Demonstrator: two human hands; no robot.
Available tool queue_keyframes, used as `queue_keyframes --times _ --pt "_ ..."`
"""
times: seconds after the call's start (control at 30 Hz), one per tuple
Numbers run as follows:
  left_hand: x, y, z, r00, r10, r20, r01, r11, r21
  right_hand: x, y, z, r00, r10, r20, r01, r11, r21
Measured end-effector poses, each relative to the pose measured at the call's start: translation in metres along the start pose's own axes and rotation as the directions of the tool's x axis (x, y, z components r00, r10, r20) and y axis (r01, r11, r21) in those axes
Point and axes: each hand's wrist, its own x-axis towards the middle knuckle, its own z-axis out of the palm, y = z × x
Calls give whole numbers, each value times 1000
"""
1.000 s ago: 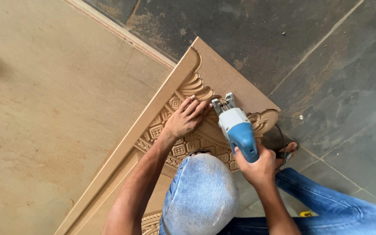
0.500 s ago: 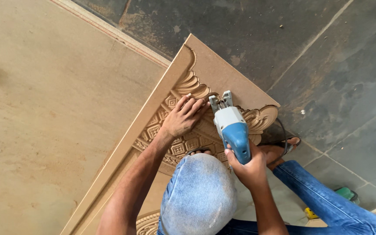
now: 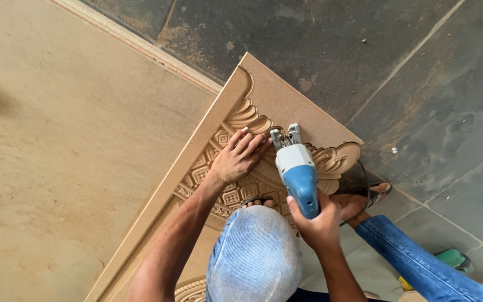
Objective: The person uses a jigsaw to cut along the decorative edge of a large wooden panel. They guide the tool carefully along the curved pattern, removing excess material to shape the panel's border.
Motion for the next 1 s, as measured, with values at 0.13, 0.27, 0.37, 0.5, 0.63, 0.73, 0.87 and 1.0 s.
queue_keyframes --times 0.13,0.27,0.37,0.5,0.63,0.73,0.87,1.0 --pt "0 -1 -1 1000 6 5 -6 999 45 0 -1 0 999 41 24 -43 996 76" --pt "2 0 -3 1000 -1 19 1 1000 11 -1 -1 5 999 39 3 -39 991 128" --pt "4 -1 -5 1000 -4 13 4 1000 9 -3 -1 10 997 77 0 -76 980 186" --pt "2 0 -6 1000 2 -5 -2 1000 20 -6 2 13 994 109 -7 -104 967 233" --pt "5 -1 -7 1000 3 11 -4 1000 24 -5 2 14 994 106 -15 -98 959 266" --pt "5 -1 -8 1000 1 11 -1 1000 23 -6 2 16 992 126 -10 -118 953 279" --pt "7 0 -9 1000 0 2 0 1000 25 -6 2 17 993 115 -12 -107 955 278" --pt "9 0 -12 1000 -6 -4 6 1000 12 -6 1 18 994 109 -10 -100 944 315"
